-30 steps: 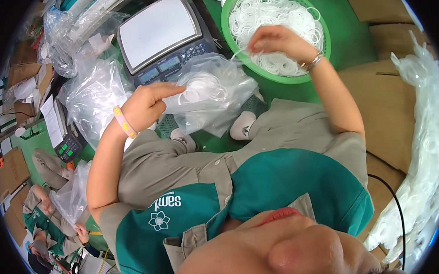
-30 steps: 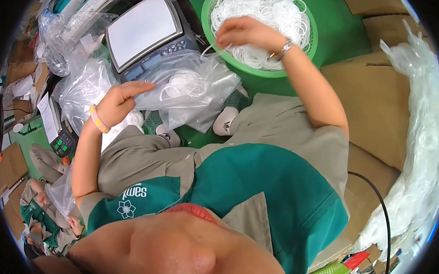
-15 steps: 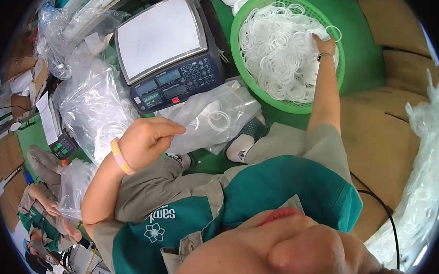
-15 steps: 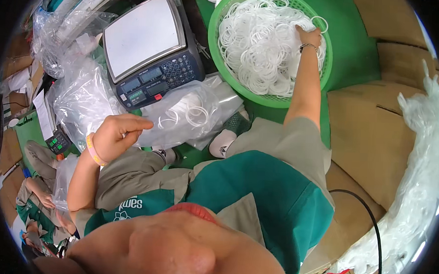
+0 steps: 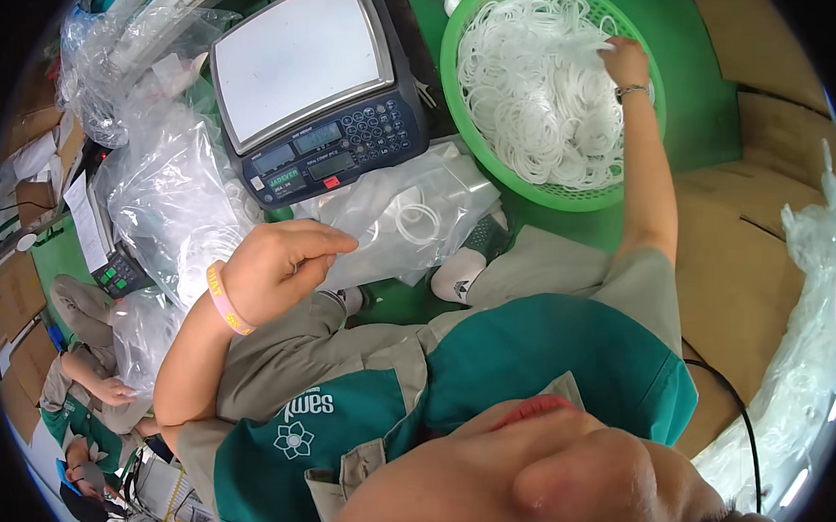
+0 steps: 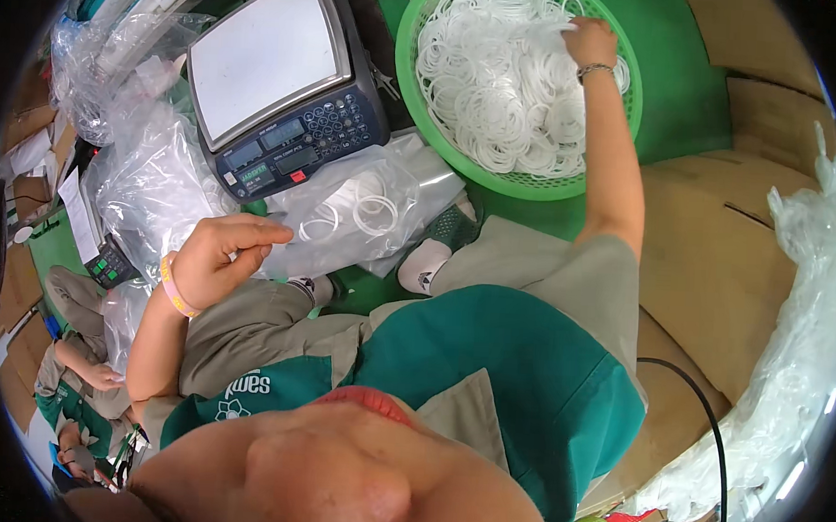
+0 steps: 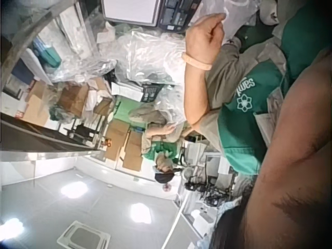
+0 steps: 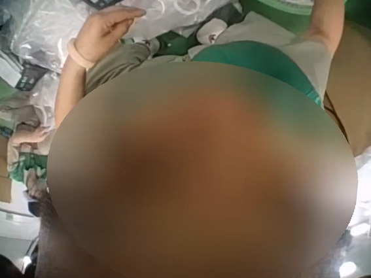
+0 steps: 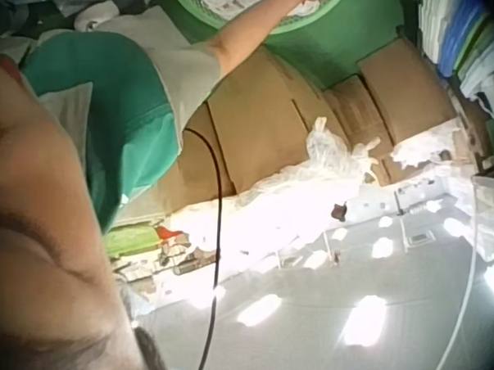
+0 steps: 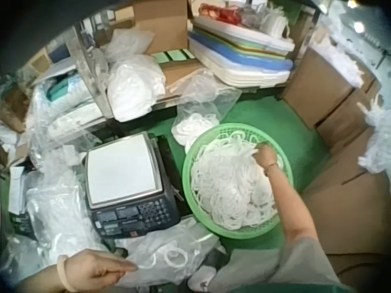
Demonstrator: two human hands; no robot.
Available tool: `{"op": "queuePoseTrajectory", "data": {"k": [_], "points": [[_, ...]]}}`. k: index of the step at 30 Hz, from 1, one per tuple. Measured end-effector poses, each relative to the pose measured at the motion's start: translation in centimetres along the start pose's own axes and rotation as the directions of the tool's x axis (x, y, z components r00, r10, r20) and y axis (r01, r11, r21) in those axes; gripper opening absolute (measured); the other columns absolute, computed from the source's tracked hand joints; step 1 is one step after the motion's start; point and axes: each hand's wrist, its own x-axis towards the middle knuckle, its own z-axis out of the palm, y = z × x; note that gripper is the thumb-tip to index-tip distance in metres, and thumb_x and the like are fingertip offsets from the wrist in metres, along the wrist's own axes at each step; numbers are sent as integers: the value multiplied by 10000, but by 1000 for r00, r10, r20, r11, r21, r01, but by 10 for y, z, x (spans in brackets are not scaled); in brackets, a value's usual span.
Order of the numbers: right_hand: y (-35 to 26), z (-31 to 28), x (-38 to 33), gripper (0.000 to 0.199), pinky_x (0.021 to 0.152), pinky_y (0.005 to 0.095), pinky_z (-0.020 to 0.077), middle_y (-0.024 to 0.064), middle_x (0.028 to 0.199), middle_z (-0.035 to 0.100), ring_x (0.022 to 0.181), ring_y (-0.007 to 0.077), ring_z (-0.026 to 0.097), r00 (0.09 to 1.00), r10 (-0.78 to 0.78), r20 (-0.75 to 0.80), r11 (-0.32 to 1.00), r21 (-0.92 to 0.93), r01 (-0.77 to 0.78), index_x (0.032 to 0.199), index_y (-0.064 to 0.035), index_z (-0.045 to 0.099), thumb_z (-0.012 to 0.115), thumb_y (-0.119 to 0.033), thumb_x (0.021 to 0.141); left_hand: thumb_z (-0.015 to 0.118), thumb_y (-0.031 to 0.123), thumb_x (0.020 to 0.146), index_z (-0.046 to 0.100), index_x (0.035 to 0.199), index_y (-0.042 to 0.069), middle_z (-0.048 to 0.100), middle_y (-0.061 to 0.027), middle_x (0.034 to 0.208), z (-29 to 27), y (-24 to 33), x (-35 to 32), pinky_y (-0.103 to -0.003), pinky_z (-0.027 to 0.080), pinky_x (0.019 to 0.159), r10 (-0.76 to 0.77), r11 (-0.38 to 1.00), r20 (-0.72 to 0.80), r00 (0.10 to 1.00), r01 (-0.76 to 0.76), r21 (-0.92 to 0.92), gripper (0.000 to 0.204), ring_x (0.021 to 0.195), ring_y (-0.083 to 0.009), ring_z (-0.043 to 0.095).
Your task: Weighing and packaging white plastic rings into plastic bags.
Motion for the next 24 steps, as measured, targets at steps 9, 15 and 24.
{"op": "queuePoseTrajectory", "data": {"k": [9, 15, 24], "points": [[54, -35, -45, 317, 646, 261, 414, 8, 775, 583, 696, 94, 527, 825, -50, 563, 681, 624, -384, 902, -30, 595, 591, -307, 748, 493, -26, 705, 591, 903, -5, 591, -157, 845, -1, 2, 3, -314, 461, 610, 65, 997, 20, 998, -65, 41, 222, 684, -280, 572], [-43, -9, -105, 817, 861, 386, 378, 126, 1238, 363, 1104, 284, 397, 901, 50, 432, 998, -53, -30, 1225, -104, 368, 660, -509, 578, 482, -36, 695, 591, 905, -1, 593, -152, 856, -1, -3, -5, -319, 461, 621, 28, 999, 6, 1000, -28, 16, 239, 697, -285, 572], [-47, 15, -93, 531, 764, 373, 444, 90, 1109, 501, 968, 246, 525, 924, 48, 378, 998, -63, -26, 1058, -90, 472, 616, -413, 662, 469, -57, 674, 593, 902, 5, 587, -154, 809, -3, 0, -6, -317, 453, 618, 39, 995, -85, 996, -30, 98, 267, 697, -289, 562]]}}
